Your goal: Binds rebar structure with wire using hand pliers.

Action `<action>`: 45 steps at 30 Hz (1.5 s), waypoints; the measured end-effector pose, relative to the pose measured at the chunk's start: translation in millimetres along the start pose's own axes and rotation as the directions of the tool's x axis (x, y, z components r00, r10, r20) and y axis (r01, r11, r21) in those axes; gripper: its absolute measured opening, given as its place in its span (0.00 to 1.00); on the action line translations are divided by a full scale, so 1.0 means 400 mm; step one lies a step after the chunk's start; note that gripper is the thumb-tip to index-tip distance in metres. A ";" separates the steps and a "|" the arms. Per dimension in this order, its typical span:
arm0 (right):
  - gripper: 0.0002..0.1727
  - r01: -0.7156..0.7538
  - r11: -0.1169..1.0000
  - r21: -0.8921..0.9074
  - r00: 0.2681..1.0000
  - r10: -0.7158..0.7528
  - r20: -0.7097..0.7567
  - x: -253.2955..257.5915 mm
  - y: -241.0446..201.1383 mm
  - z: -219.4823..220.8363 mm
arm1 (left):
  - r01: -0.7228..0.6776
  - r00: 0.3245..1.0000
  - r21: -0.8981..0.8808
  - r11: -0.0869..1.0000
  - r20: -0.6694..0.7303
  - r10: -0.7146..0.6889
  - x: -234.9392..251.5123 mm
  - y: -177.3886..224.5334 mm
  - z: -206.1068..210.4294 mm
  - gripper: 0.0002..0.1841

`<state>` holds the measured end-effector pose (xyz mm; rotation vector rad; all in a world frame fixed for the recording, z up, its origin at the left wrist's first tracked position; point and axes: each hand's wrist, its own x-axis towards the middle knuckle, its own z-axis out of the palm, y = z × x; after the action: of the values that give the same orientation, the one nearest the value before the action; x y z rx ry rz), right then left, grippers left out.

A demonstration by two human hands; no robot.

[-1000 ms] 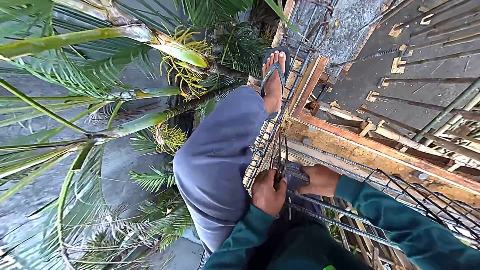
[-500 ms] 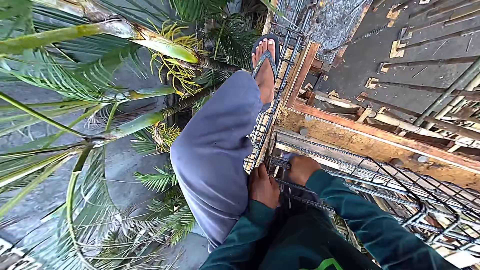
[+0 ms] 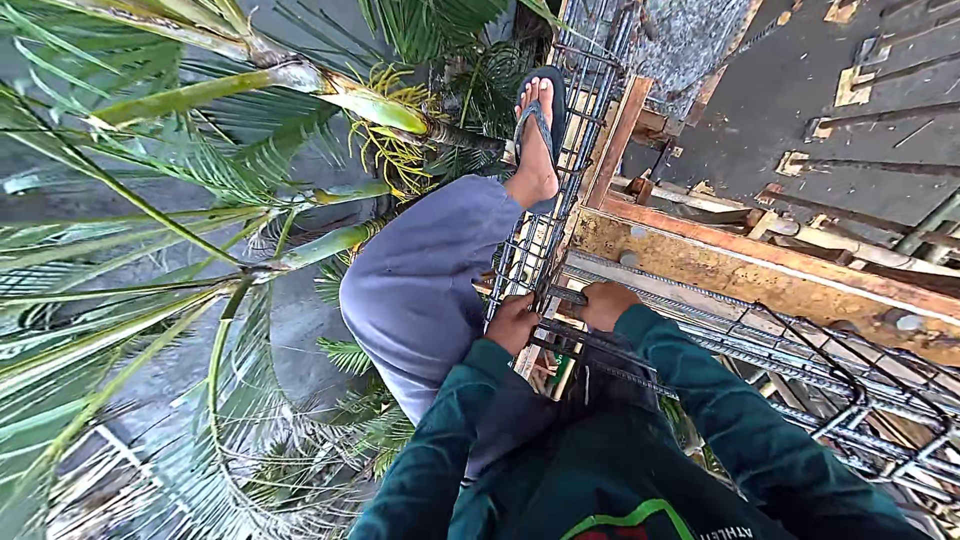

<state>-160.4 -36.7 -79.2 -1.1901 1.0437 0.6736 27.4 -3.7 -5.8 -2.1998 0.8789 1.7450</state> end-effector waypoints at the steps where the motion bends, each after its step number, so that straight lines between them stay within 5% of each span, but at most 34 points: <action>1: 0.29 -0.001 1.000 -0.001 1.000 0.001 0.004 -0.003 -0.002 -0.002 | 0.016 1.000 -0.055 0.998 0.001 -0.016 -0.002 -0.009 0.004 0.26; 8: 0.29 -0.019 0.999 0.026 0.999 0.020 -0.032 -0.011 -0.003 -0.003 | -0.194 0.968 -0.249 0.949 -0.204 0.144 -0.041 -0.137 0.083 0.38; 13: 0.28 -0.022 0.999 0.030 0.998 0.023 -0.052 -0.002 0.003 -0.004 | -0.113 0.956 -0.214 0.970 -0.291 0.047 -0.071 -0.177 0.165 0.47; 17: 0.28 -0.010 0.999 0.033 0.999 0.012 -0.045 0.013 0.013 -0.003 | 0.030 0.965 -0.030 0.999 -0.261 -0.037 -0.013 -0.194 0.171 0.39; 22: 0.30 0.010 0.999 0.031 0.999 -0.009 -0.041 0.001 0.023 -0.041 | -0.182 0.926 -0.261 0.948 -0.370 0.076 0.037 -0.249 0.195 0.39; 29: 0.27 -0.004 0.999 0.050 0.992 0.010 -0.125 -0.007 0.024 -0.081 | -0.223 0.747 -0.116 0.968 -0.658 0.093 0.042 -0.202 0.266 0.16; 40: 0.25 -0.023 0.999 0.035 0.988 0.028 -0.152 -0.010 0.023 -0.100 | -0.261 0.785 -0.106 0.959 -0.602 0.147 -0.029 -0.204 0.296 0.20; 45: 0.27 0.000 1.000 0.011 0.988 0.001 -0.155 0.010 0.033 -0.106 | -0.296 0.902 -0.556 0.777 -0.430 0.037 -0.004 -0.189 0.226 0.26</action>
<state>-182.6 -74.1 -89.3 -1.2478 1.1763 0.5815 -4.5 102.7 -45.3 -3.0765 0.6511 1.8918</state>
